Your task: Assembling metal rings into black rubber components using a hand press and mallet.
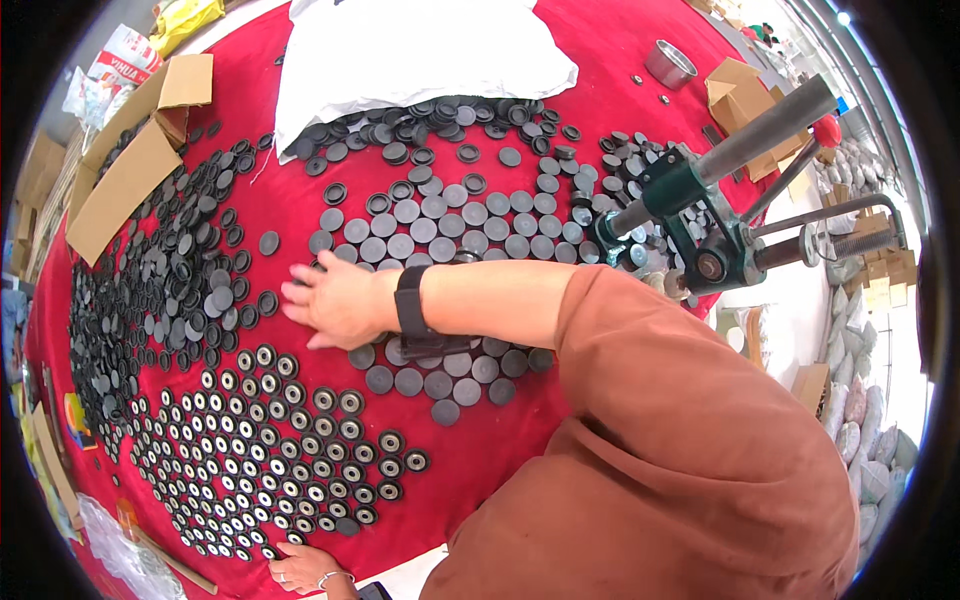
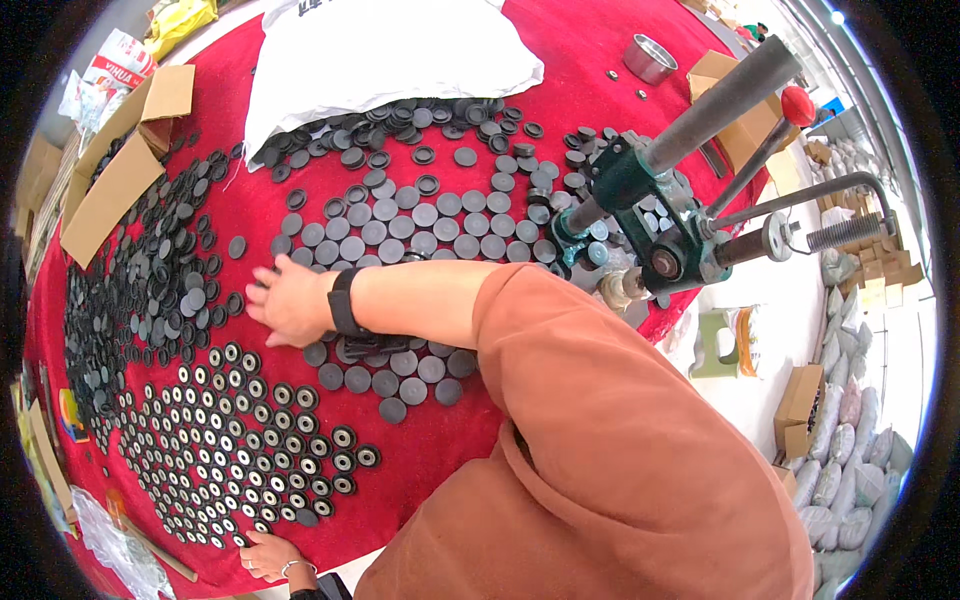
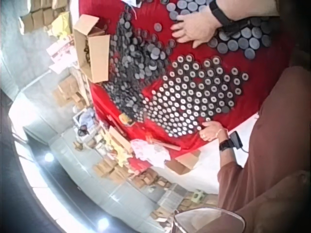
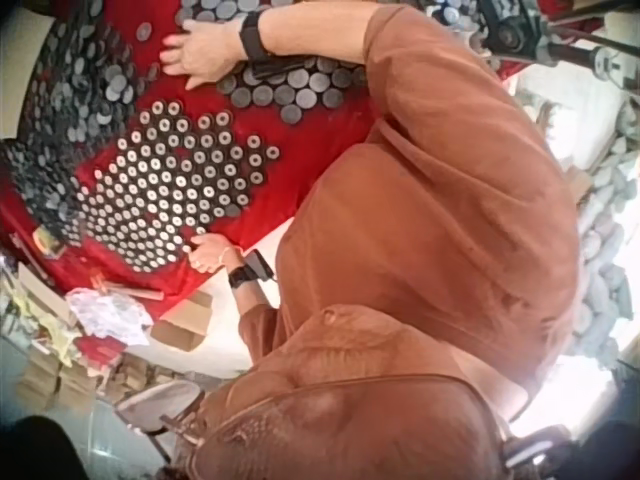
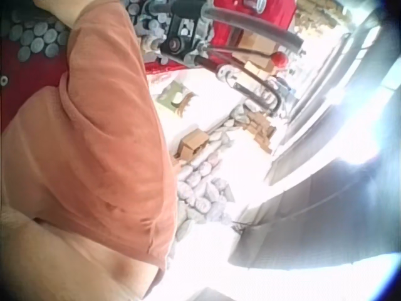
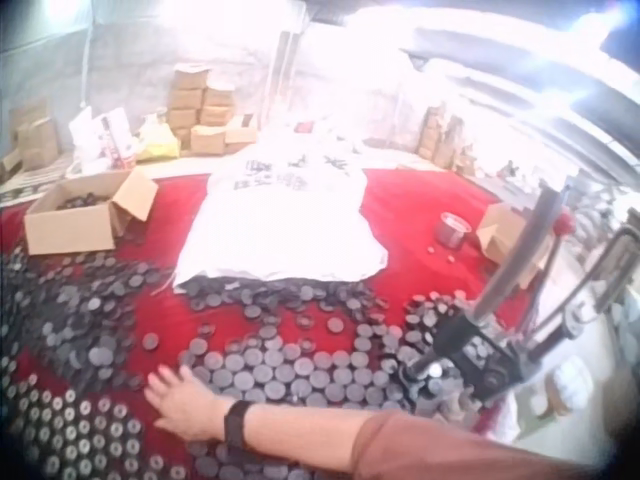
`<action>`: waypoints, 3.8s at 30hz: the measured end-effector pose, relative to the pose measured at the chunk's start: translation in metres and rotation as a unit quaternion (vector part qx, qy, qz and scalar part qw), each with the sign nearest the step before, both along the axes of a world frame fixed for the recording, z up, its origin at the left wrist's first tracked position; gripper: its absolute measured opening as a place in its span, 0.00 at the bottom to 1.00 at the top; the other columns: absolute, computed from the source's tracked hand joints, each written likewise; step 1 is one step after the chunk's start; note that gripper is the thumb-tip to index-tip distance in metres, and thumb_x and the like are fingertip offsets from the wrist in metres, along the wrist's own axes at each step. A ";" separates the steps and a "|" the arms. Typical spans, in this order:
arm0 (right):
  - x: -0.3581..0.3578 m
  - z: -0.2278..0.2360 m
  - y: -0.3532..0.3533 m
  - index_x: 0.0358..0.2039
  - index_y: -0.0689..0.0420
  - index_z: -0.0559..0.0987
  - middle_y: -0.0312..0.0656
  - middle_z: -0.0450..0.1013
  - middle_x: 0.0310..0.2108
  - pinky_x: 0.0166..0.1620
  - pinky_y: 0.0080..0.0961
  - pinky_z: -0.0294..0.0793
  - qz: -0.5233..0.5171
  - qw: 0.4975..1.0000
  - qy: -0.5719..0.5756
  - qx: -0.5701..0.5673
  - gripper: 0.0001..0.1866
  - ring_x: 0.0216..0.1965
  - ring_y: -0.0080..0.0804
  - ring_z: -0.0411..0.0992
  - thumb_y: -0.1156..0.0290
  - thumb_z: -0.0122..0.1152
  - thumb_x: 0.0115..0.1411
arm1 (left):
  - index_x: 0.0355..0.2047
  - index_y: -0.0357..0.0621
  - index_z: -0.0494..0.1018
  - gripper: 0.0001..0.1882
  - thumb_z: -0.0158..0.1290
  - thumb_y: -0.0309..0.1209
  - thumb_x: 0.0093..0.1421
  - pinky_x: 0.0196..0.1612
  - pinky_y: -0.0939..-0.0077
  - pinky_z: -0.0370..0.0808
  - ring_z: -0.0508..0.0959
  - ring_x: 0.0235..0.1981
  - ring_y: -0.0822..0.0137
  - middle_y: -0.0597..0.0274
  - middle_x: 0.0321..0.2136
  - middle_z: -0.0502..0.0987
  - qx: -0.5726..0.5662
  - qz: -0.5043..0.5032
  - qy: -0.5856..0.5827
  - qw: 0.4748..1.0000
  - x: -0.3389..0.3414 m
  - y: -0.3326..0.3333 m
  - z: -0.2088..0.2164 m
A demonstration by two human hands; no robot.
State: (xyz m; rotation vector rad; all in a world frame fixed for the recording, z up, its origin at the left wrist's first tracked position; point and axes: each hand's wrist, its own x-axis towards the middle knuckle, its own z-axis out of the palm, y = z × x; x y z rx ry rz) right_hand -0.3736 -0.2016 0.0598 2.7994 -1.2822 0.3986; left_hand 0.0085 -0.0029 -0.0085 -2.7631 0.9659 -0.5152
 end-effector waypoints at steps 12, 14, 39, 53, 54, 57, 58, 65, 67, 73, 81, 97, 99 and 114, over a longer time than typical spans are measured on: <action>-0.013 0.024 -0.037 0.27 0.53 0.79 0.38 0.76 0.29 0.39 0.40 0.62 -0.222 0.960 0.044 0.167 0.07 0.34 0.34 0.74 0.69 0.54 0.48 | 0.47 0.41 0.66 0.27 0.40 0.51 0.60 0.41 0.51 0.67 0.68 0.44 0.48 0.53 0.45 0.68 0.001 0.006 0.008 1.000 -0.002 0.001 0.008; 0.001 0.028 -0.050 0.28 0.52 0.80 0.40 0.76 0.30 0.38 0.39 0.63 -0.232 0.949 0.021 0.211 0.08 0.33 0.36 0.75 0.68 0.56 0.47 | 0.47 0.40 0.65 0.26 0.40 0.50 0.60 0.43 0.52 0.67 0.67 0.45 0.48 0.53 0.45 0.68 0.001 0.018 0.025 1.000 -0.015 -0.002 0.018; -0.205 0.007 -0.070 0.39 0.69 0.71 0.54 0.75 0.27 0.36 0.34 0.74 -0.426 0.830 -0.012 0.359 0.26 0.32 0.46 0.75 0.76 0.62 0.34 | 0.35 0.30 0.65 0.27 0.46 0.49 0.55 0.31 0.52 0.71 0.72 0.33 0.45 0.40 0.33 0.69 -0.049 -0.092 -0.071 0.992 -0.013 0.005 0.008; -0.069 -0.023 -0.158 0.23 0.65 0.79 0.46 0.76 0.24 0.47 0.35 0.61 -0.351 0.901 0.052 0.250 0.13 0.34 0.43 0.73 0.67 0.55 0.43 | 0.31 0.38 0.65 0.23 0.45 0.50 0.56 0.29 0.59 0.70 0.71 0.31 0.53 0.51 0.30 0.69 -0.024 -0.118 -0.140 0.983 -0.015 0.005 0.010; -0.053 -0.008 -0.162 0.28 0.65 0.79 0.49 0.76 0.28 0.46 0.33 0.62 -0.334 0.899 0.034 0.281 0.15 0.32 0.42 0.73 0.68 0.54 0.44 | 0.31 0.38 0.66 0.23 0.46 0.49 0.56 0.29 0.59 0.70 0.71 0.31 0.53 0.52 0.29 0.69 -0.029 -0.116 -0.135 0.984 -0.014 0.007 0.010; -0.031 0.003 -0.163 0.36 0.70 0.76 0.58 0.73 0.28 0.40 0.36 0.70 -0.260 0.797 -0.430 0.335 0.18 0.33 0.45 0.74 0.70 0.57 0.45 | 0.31 0.38 0.66 0.22 0.47 0.49 0.56 0.29 0.60 0.70 0.71 0.30 0.52 0.52 0.29 0.69 -0.044 -0.140 -0.135 0.980 -0.017 0.004 0.015; -0.027 0.002 -0.167 0.40 0.67 0.75 0.54 0.74 0.29 0.36 0.35 0.73 -0.240 0.804 -0.440 0.320 0.22 0.31 0.44 0.74 0.68 0.60 0.45 | 0.30 0.38 0.67 0.21 0.47 0.48 0.55 0.29 0.60 0.70 0.71 0.30 0.52 0.51 0.28 0.69 -0.051 -0.148 -0.133 0.979 -0.019 0.003 0.016; -0.019 0.044 -0.120 0.29 0.57 0.79 0.47 0.75 0.28 0.37 0.36 0.74 -0.251 0.926 0.080 0.270 0.12 0.34 0.43 0.74 0.65 0.63 0.43 | 0.30 0.38 0.67 0.20 0.49 0.46 0.54 0.30 0.58 0.70 0.71 0.29 0.52 0.51 0.27 0.69 -0.059 -0.163 -0.138 0.975 -0.020 0.004 0.022; -0.017 0.024 -0.123 0.28 0.57 0.79 0.47 0.75 0.28 0.36 0.36 0.75 -0.242 0.939 0.048 0.242 0.13 0.34 0.44 0.74 0.65 0.64 0.42 | 0.30 0.38 0.67 0.20 0.49 0.46 0.54 0.30 0.58 0.70 0.71 0.29 0.52 0.51 0.27 0.69 -0.057 -0.152 -0.135 0.977 -0.023 0.001 0.023; 0.012 -0.001 -0.137 0.29 0.60 0.78 0.49 0.75 0.28 0.38 0.35 0.74 -0.226 0.954 0.019 0.198 0.16 0.34 0.45 0.74 0.62 0.66 0.42 | 0.47 0.39 0.65 0.25 0.40 0.48 0.60 0.43 0.53 0.67 0.67 0.45 0.49 0.53 0.45 0.67 -0.018 -0.012 -0.006 1.000 -0.005 0.009 0.008; 0.032 0.004 -0.142 0.30 0.58 0.80 0.52 0.74 0.30 0.39 0.39 0.73 -0.189 0.937 -0.244 0.165 0.12 0.35 0.49 0.73 0.64 0.61 0.47 | 0.46 0.39 0.64 0.24 0.40 0.47 0.61 0.44 0.54 0.66 0.65 0.46 0.51 0.53 0.46 0.66 -0.035 -0.018 0.015 0.999 -0.011 0.008 0.012; -0.015 -0.002 -0.184 0.27 0.61 0.76 0.41 0.71 0.24 0.34 0.39 0.73 -0.151 0.594 -0.661 0.433 0.11 0.30 0.37 0.74 0.66 0.61 0.48 | 0.38 0.37 0.68 0.22 0.50 0.45 0.54 0.37 0.58 0.70 0.71 0.36 0.51 0.51 0.34 0.71 -0.063 -0.132 -0.099 0.984 -0.032 -0.003 0.033; -0.042 0.003 -0.196 0.29 0.61 0.75 0.39 0.68 0.24 0.33 0.43 0.74 -0.265 0.483 -0.722 0.418 0.11 0.32 0.39 0.74 0.67 0.60 0.49 | 0.41 0.37 0.68 0.23 0.51 0.44 0.54 0.40 0.58 0.69 0.71 0.38 0.52 0.51 0.36 0.71 -0.062 -0.113 -0.085 0.988 -0.033 -0.003 0.031; -0.042 0.002 -0.149 0.32 0.63 0.74 0.50 0.74 0.25 0.33 0.34 0.77 -0.268 0.674 -0.555 0.408 0.13 0.29 0.43 0.75 0.70 0.62 0.47 | 0.36 0.36 0.68 0.21 0.49 0.44 0.56 0.32 0.59 0.70 0.72 0.31 0.52 0.51 0.29 0.71 -0.049 -0.180 -0.141 0.972 -0.027 0.001 0.027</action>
